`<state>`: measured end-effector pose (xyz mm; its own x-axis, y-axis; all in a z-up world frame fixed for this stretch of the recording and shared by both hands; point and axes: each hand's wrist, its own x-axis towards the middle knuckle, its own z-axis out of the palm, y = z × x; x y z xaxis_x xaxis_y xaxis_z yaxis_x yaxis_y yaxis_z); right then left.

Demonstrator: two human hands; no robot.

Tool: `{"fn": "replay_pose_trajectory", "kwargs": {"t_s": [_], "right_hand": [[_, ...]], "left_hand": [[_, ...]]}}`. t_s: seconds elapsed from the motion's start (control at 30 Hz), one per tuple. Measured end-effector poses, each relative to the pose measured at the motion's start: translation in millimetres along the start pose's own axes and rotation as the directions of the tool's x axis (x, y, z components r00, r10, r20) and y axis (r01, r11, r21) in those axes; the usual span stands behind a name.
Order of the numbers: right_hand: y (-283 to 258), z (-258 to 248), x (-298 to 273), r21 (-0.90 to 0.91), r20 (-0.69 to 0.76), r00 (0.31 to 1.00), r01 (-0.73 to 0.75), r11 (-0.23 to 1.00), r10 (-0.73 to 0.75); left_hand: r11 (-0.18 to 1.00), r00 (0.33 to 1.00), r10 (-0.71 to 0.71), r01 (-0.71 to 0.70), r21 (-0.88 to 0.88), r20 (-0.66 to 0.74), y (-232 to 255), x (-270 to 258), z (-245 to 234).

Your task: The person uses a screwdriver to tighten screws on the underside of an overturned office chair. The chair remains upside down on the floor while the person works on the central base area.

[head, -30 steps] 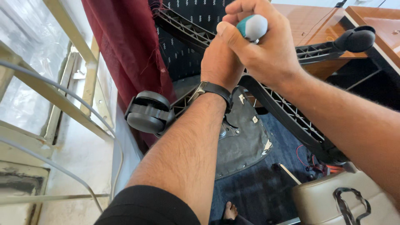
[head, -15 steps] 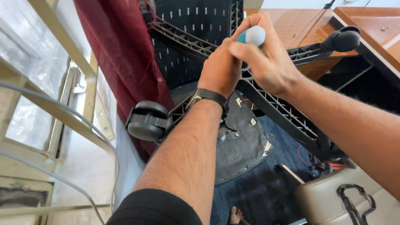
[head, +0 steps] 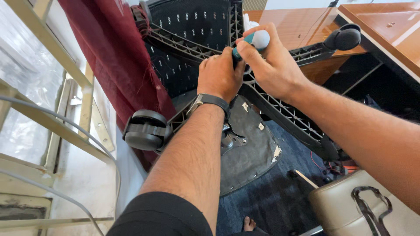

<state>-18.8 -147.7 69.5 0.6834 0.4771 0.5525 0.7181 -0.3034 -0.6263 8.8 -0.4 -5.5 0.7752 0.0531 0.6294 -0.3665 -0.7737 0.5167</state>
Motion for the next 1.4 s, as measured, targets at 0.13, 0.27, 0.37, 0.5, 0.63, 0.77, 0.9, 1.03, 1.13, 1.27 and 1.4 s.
{"fn": "replay_pose_trajectory", "kwargs": {"t_s": [0.13, 0.27, 0.37, 0.5, 0.63, 0.77, 0.9, 1.03, 1.13, 1.27, 1.4], "right_hand": [[-8, -2, -7, -0.107, -0.066, 0.997, -0.051, 0.993, 0.044], [-13, -2, -12, 0.041, -0.054, 0.998, 0.027, 0.999, -0.024], [-13, 2, -12, -0.014, -0.092, 0.994, 0.060, 0.998, -0.061], [-17, 9, -12, -0.002, -0.134, 0.991, 0.015, 1.000, -0.016], [-21, -1, -3, -0.122, -0.093, 0.995, -0.046, 0.991, 0.035], [-18, -16, 18, -0.235, 0.008, 0.998, -0.053, 0.971, 0.057], [-11, -22, 37, -0.285, 0.060, 0.998, -0.006, 0.959, 0.024], [-4, -20, 49, -0.226, 0.067, 0.997, -0.013, 0.974, 0.028], [0, -19, 55, -0.248, 0.054, 0.995, -0.073, 0.966, 0.090], [7, -20, 59, -0.361, 0.044, 0.999, 0.004, 0.932, 0.012], [8, -27, 66, -0.397, 0.094, 0.967, 0.253, 0.882, -0.235]], "left_hand": [[1.000, 1.000, -0.002, 0.002, -0.001, -0.006, 3, 0, 1], [1.000, 0.998, -0.007, 0.007, 0.000, -0.068, 3, -3, 7], [0.999, 0.996, -0.032, 0.033, 0.014, -0.082, 4, -2, 12], [0.999, 0.988, 0.002, 0.004, 0.041, -0.155, 5, -3, 12], [0.998, 0.997, -0.065, 0.066, 0.018, -0.049, 8, 3, 5], [0.982, 0.981, -0.177, 0.171, 0.079, 0.078, 12, 17, -6], [0.960, 0.915, -0.270, 0.232, 0.157, 0.299, 13, 40, -23], [0.941, 0.836, -0.333, 0.268, 0.205, 0.437, 14, 53, -38], [0.917, 0.769, -0.399, 0.332, 0.221, 0.499, 14, 59, -43], [0.899, 0.753, -0.437, 0.380, 0.218, 0.493, 13, 61, -37], [0.905, 0.795, -0.422, 0.396, 0.154, 0.436, 2, 56, -30]]}}
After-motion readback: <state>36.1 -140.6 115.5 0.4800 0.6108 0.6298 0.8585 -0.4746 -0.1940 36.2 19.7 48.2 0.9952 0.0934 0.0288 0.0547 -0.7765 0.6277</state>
